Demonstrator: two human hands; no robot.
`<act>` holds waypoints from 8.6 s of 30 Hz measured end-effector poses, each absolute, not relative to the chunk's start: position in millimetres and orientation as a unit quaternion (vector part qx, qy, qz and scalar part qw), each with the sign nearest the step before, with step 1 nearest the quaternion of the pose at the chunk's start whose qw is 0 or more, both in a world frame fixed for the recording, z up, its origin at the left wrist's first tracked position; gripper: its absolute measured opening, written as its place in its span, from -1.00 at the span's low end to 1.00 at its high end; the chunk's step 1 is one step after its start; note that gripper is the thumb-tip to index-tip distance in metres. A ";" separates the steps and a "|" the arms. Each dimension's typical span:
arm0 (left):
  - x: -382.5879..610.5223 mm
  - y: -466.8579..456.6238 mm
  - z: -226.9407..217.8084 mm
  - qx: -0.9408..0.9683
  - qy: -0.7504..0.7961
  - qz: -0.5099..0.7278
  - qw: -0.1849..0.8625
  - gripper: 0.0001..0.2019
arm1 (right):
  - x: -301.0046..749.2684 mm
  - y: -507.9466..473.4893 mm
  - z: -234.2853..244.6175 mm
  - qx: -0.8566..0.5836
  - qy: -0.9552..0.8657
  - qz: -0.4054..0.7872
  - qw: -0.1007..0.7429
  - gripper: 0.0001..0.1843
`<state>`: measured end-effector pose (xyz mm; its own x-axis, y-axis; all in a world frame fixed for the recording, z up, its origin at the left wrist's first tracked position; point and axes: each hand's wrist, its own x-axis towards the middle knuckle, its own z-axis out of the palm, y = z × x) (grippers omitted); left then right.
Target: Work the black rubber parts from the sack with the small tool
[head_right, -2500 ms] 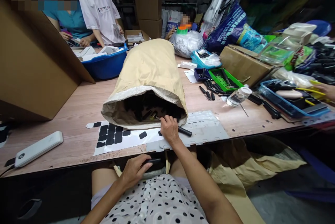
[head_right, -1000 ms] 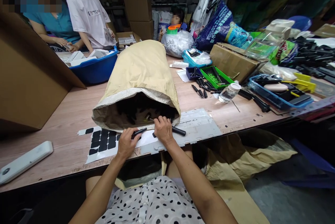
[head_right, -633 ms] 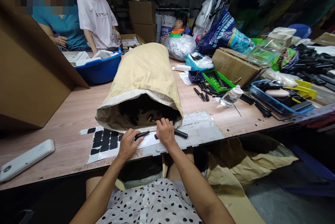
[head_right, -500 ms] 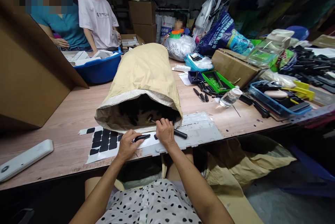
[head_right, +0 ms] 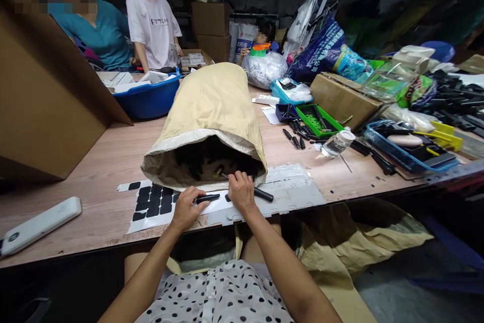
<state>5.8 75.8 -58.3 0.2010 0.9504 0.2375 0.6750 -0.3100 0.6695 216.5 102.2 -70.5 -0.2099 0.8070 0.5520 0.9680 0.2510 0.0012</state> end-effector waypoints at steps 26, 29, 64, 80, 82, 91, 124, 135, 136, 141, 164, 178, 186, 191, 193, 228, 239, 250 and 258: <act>5.2 73.6 -54.1 0.758 0.532 0.305 0.223 -0.87 | 216.0 101.5 -71.4 -0.585 -0.755 -0.190 0.226 -0.82; 4.9 73.3 -54.4 0.756 0.532 0.307 0.227 -0.87 | 216.0 101.3 -71.7 -0.585 -0.755 -0.191 0.227 -0.82; 6.9 72.6 -58.5 0.760 0.532 0.311 0.207 -0.89 | 216.2 99.3 -71.6 -0.588 -0.751 -0.192 0.232 -0.83; 11.1 74.2 -56.2 0.750 0.543 0.299 0.232 -0.83 | 220.3 100.2 -72.3 -0.596 -0.755 -0.148 0.232 -0.81; 11.9 75.1 -56.5 0.750 0.547 0.292 0.229 -0.84 | 221.0 100.5 -70.5 -0.606 -0.750 -0.124 0.234 -0.79; 10.5 77.9 -50.2 0.758 0.538 0.274 0.246 -0.85 | 222.0 50.8 -41.3 -0.591 -0.698 0.046 0.403 -0.61; 14.5 77.3 -49.4 0.746 0.552 0.270 0.258 -0.87 | 209.9 38.5 -43.9 -0.559 -0.737 0.078 0.371 -0.58; 11.0 78.2 -48.0 0.759 0.549 0.247 0.250 -0.83 | 215.5 81.7 -69.1 -0.624 -0.732 -0.065 0.268 -0.62; 10.4 78.3 -48.1 0.760 0.547 0.247 0.249 -0.84 | 214.2 80.7 -69.0 -0.624 -0.733 -0.070 0.264 -0.62; 7.5 79.8 -47.4 0.762 0.540 0.252 0.251 -0.80 | 211.7 80.6 -66.6 -0.624 -0.737 -0.069 0.251 -0.62; 8.2 85.1 -50.3 0.727 0.537 0.301 0.303 -0.81 | 198.2 30.8 -43.5 -0.564 -0.732 0.152 0.351 -0.57; 7.4 84.7 -55.0 0.724 0.539 0.298 0.311 -0.91 | 191.0 19.7 -24.6 -0.519 -0.761 0.104 0.374 -0.52; 8.7 83.8 -52.8 0.720 0.540 0.305 0.310 -0.86 | 197.5 27.1 -30.1 -0.544 -0.723 0.151 0.398 -0.57; 7.3 83.8 -51.1 0.719 0.534 0.309 0.318 -0.77 | 207.4 35.8 -23.9 -0.564 -0.665 0.226 0.434 -0.62; 7.0 83.7 -50.2 0.720 0.530 0.314 0.319 -0.76 | 208.5 36.8 -23.7 -0.567 -0.648 0.245 0.446 -0.62; 5.3 85.0 -47.7 0.728 0.518 0.307 0.328 -0.66 | 220.1 54.3 -41.7 -0.606 -0.677 0.128 0.397 -0.60; 1.3 86.1 -52.6 0.713 0.519 0.323 0.342 -0.83 | 222.1 59.8 -56.9 -0.638 -0.719 -0.043 0.273 -0.62; 0.6 84.1 -45.2 0.729 0.532 0.298 0.311 -0.67 | 214.8 54.6 -67.5 -0.641 -0.720 -0.081 0.253 -0.58; 0.8 83.4 -43.7 0.728 0.538 0.289 0.311 -0.58 | 212.7 54.8 -68.7 -0.640 -0.715 -0.105 0.261 -0.61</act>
<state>0.8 83.4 -43.7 0.2545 0.9633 0.0857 0.6039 -0.2275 0.7639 212.7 54.8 -68.7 -0.0435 0.8602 0.5082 0.9700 0.1581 -0.1847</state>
